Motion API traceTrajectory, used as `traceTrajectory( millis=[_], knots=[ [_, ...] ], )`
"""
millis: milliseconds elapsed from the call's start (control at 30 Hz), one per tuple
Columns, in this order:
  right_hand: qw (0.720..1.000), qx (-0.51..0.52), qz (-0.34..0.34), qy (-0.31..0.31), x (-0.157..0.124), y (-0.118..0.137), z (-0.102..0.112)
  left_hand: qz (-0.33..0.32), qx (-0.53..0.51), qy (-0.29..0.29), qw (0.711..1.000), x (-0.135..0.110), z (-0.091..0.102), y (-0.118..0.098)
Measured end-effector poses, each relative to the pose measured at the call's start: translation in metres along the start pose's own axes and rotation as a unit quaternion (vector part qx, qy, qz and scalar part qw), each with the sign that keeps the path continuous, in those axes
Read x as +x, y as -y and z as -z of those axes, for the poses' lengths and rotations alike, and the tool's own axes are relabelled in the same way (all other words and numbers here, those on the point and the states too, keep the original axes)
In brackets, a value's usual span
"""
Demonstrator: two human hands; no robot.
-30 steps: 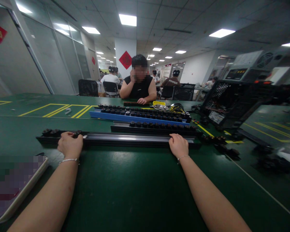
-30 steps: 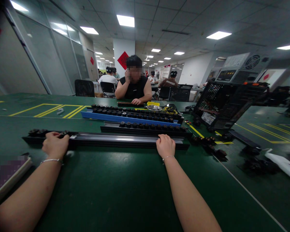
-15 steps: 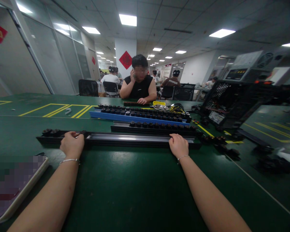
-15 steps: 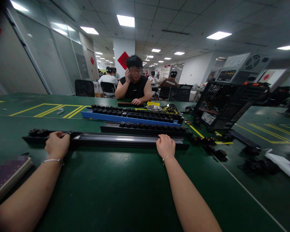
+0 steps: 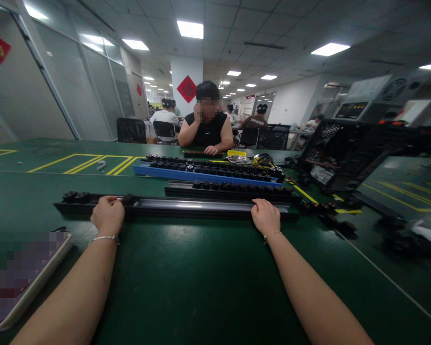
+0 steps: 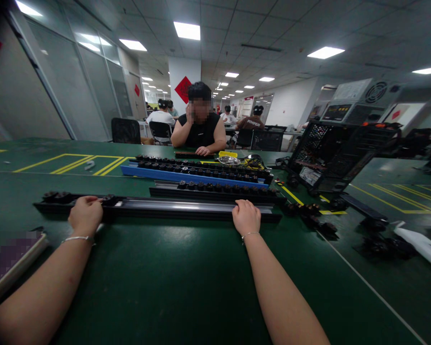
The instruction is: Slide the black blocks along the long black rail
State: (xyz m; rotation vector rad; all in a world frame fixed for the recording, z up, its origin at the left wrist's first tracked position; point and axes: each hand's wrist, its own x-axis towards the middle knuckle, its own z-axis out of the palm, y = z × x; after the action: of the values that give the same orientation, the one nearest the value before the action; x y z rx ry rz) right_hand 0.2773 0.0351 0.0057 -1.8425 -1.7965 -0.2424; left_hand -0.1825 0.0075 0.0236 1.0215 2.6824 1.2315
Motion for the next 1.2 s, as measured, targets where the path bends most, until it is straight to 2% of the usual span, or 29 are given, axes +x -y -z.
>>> traceTrajectory(
  millis=[400, 767, 1200],
  knots=[
    [1.0, -0.005, -0.005, 0.007, 0.0, 0.002, 0.002, -0.022, 0.005, 0.016, 1.0, 0.002, -0.007, 0.004],
    [1.0, -0.001, -0.01, 0.017, 0.0, 0.003, 0.003, -0.051, 0.026, 0.042, 0.997, -0.007, 0.001, -0.008],
    [1.0, 0.007, -0.012, 0.018, 0.001, 0.003, 0.002, -0.077, 0.047, 0.059, 0.994, -0.008, 0.001, -0.01]
  ],
)
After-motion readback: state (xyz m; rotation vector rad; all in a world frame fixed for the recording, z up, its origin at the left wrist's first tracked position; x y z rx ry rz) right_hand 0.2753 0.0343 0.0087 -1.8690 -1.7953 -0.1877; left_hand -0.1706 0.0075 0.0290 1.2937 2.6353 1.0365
